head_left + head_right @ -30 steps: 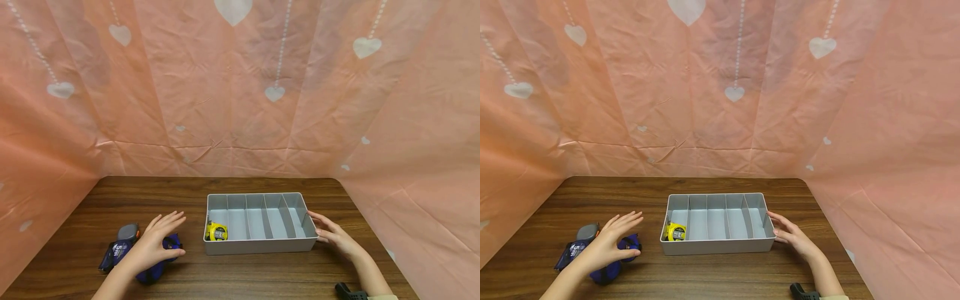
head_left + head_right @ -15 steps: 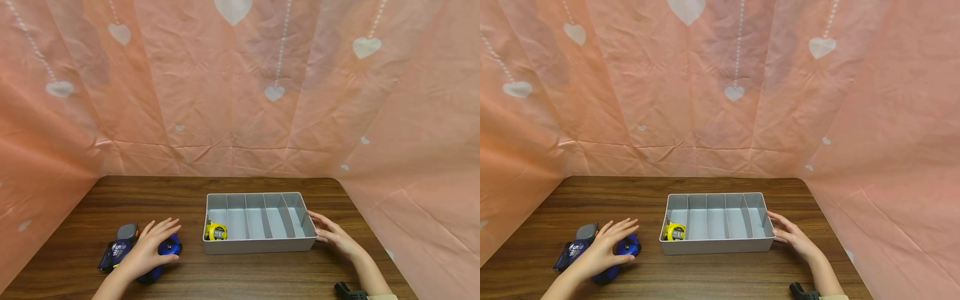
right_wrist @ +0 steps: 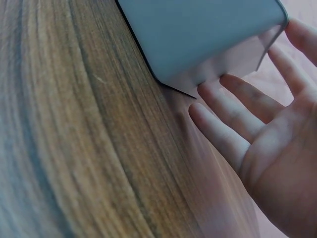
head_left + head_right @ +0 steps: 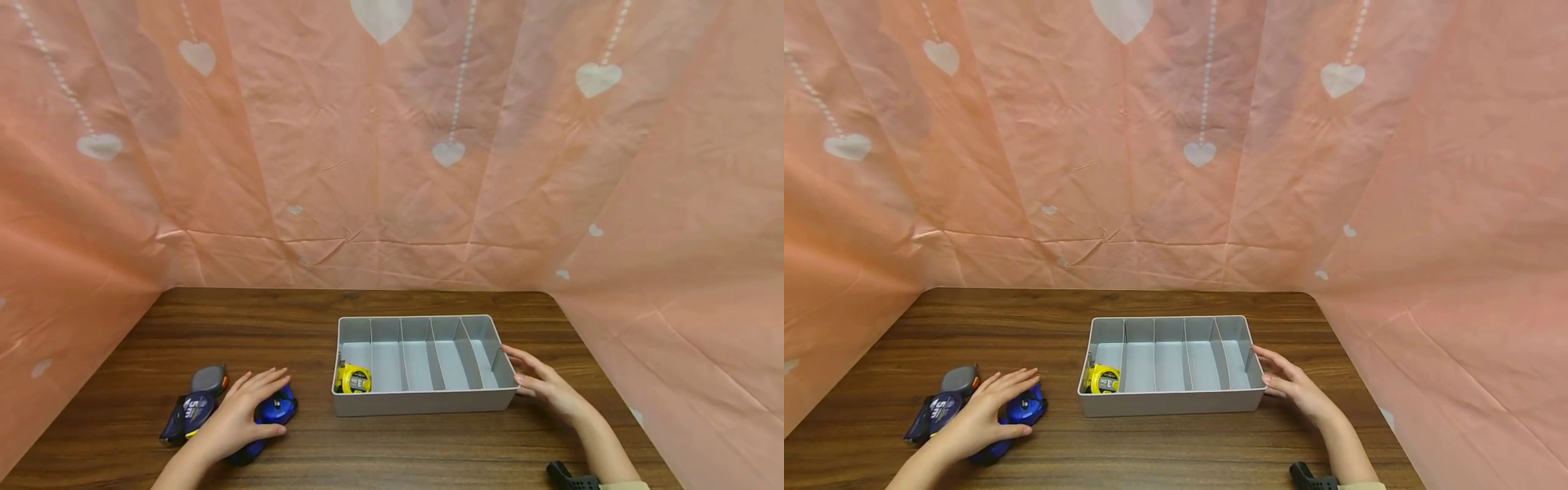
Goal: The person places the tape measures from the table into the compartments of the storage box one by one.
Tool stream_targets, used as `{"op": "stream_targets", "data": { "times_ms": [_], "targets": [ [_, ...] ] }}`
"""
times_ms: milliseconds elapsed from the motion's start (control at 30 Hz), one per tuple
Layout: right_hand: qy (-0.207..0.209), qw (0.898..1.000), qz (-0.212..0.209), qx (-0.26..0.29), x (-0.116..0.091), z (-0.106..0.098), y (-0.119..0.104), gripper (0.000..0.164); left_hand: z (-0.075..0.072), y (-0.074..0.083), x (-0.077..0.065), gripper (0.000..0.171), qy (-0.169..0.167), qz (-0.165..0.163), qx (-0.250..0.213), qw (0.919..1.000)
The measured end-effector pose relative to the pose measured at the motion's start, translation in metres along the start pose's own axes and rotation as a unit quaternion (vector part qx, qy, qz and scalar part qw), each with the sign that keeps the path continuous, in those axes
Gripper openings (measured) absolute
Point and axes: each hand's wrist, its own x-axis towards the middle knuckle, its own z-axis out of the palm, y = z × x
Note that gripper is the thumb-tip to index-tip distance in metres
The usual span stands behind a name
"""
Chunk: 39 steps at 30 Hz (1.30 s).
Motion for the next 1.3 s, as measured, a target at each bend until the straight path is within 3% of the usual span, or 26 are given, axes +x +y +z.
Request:
{"op": "stream_targets", "data": {
  "times_ms": [467,867,1300],
  "targets": [
    [0.012,1.0,0.021,-0.002,-0.0008,-0.0012,0.0022,0.052,0.0038,-0.0043,0.0,0.076,0.0,-0.038,0.008,0.9993],
    [0.008,1.0,0.018,-0.001,-0.0004,-0.001,0.003,0.052,0.0041,-0.0011,0.0031,0.074,-0.024,-0.073,-0.012,0.997],
    [0.007,1.0,0.015,0.001,0.0006,-0.0012,0.0032,0.052,0.003,-0.0025,0.0061,0.069,-0.016,-0.042,-0.01,0.9989]
  ]
}}
